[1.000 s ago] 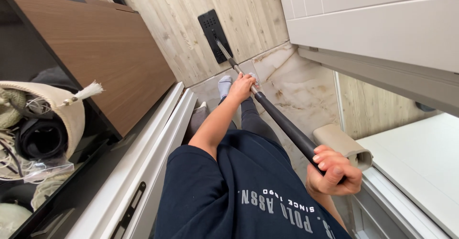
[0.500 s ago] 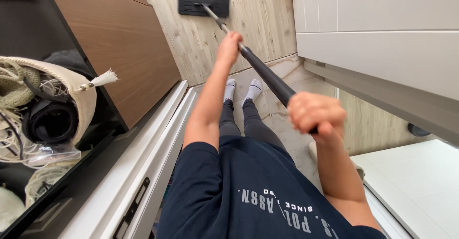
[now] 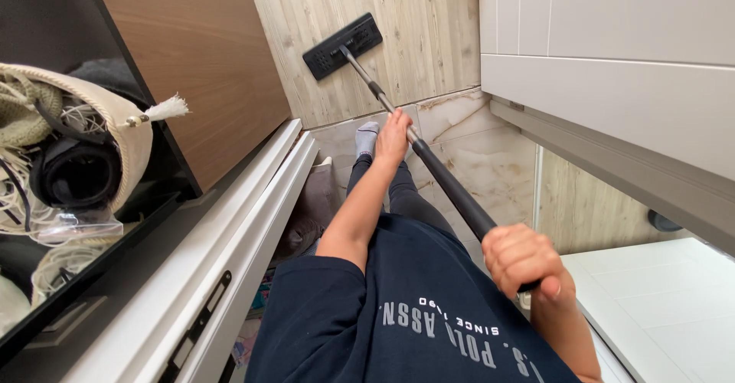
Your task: Mopping the tiled floor in a hallway and around furniture.
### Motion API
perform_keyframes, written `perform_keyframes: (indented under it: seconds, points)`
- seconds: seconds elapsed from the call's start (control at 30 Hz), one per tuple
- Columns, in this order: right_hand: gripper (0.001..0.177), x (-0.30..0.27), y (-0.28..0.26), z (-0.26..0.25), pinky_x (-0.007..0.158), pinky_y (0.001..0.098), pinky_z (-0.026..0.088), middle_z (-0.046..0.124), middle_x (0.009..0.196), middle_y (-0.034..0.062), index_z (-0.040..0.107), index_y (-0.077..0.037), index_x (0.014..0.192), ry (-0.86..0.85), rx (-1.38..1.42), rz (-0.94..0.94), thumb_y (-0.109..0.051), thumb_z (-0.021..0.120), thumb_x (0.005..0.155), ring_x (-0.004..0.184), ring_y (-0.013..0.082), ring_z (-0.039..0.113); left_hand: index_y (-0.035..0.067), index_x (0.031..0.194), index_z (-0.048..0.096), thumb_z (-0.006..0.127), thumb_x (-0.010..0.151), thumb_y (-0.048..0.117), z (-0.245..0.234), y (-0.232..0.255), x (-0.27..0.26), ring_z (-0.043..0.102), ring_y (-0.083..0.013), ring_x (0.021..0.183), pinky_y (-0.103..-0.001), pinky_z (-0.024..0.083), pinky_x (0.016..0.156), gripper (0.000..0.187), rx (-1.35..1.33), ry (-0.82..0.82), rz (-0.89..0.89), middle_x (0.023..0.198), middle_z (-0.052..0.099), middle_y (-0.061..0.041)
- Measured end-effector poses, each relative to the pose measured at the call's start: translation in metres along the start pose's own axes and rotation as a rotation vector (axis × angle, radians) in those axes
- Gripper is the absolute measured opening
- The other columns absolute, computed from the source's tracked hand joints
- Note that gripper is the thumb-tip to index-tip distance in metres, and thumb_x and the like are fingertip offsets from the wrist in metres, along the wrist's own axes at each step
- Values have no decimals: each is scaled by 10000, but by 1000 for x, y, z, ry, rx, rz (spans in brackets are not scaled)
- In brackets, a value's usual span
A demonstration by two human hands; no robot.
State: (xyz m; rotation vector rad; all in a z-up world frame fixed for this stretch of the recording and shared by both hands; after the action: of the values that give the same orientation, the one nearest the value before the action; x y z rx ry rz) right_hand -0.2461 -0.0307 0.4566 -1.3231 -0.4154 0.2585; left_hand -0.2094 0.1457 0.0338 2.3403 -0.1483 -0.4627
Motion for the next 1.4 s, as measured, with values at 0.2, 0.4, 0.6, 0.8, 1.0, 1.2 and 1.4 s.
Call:
perform_keyframes:
  seconds: [0.2,0.4,0.6,0.8,1.0,1.2,1.4]
  points:
    - [715,-43,-19,1,665,365,505,611,558,40,515,-106,555,-113,31,110,-571,301,1055,530,216,634,127,1052,622,724,877,160,9,34,-47,525,-469,1290,-513,501,989,205,-94,-9,-55,1450,527,-193]
    - [534,14,-20,-15,655,383,504,657,657,70,575,-88,622,-482,131,-82,-407,454,1033,563,254,648,154,1117,648,684,906,127,-14,28,-42,594,-412,1273,-480,527,988,215,-21,127,-51,1471,550,-167]
    - [564,78,-11,4,689,411,519,687,700,59,602,-80,618,-738,94,-80,-419,465,1048,708,252,718,200,1195,649,584,954,73,-64,13,-39,708,-295,1154,-439,578,923,279,-167,306,-361,1462,625,-57]
    - [709,30,56,28,912,459,457,666,762,115,614,-29,683,171,147,-95,-590,391,1056,773,257,665,120,1122,613,725,930,252,-37,-4,-26,634,-414,1158,-500,535,841,258,-166,560,-508,1418,593,-168]
    - [534,27,45,-16,746,419,441,600,641,93,527,-66,640,426,234,-128,-475,497,982,627,239,577,114,1293,529,708,966,156,2,7,-18,575,-456,1231,-501,510,926,375,-210,522,-489,1513,480,-268]
    - [534,24,4,-69,644,412,466,583,598,74,525,-74,620,69,85,-93,-467,467,977,539,257,583,134,1388,474,645,850,-6,56,66,3,549,-474,1381,-474,501,1045,581,-217,614,-271,1497,515,-219]
    - [483,-11,-10,-104,630,405,462,593,592,94,560,-56,609,166,13,-113,-411,488,930,524,246,576,201,1345,495,625,887,34,84,114,29,676,-368,1215,-449,526,973,504,-416,384,-406,1608,447,-232]
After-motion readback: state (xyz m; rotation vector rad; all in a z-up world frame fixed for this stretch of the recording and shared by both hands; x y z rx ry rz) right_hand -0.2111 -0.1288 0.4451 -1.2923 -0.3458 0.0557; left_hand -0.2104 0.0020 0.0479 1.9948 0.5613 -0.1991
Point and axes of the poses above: each hand's wrist, its own x-axis towards the middle knuckle, its own z-axis out of the palm, y = z × x, the point moved 1 cm from there along x, towards the middle knuckle
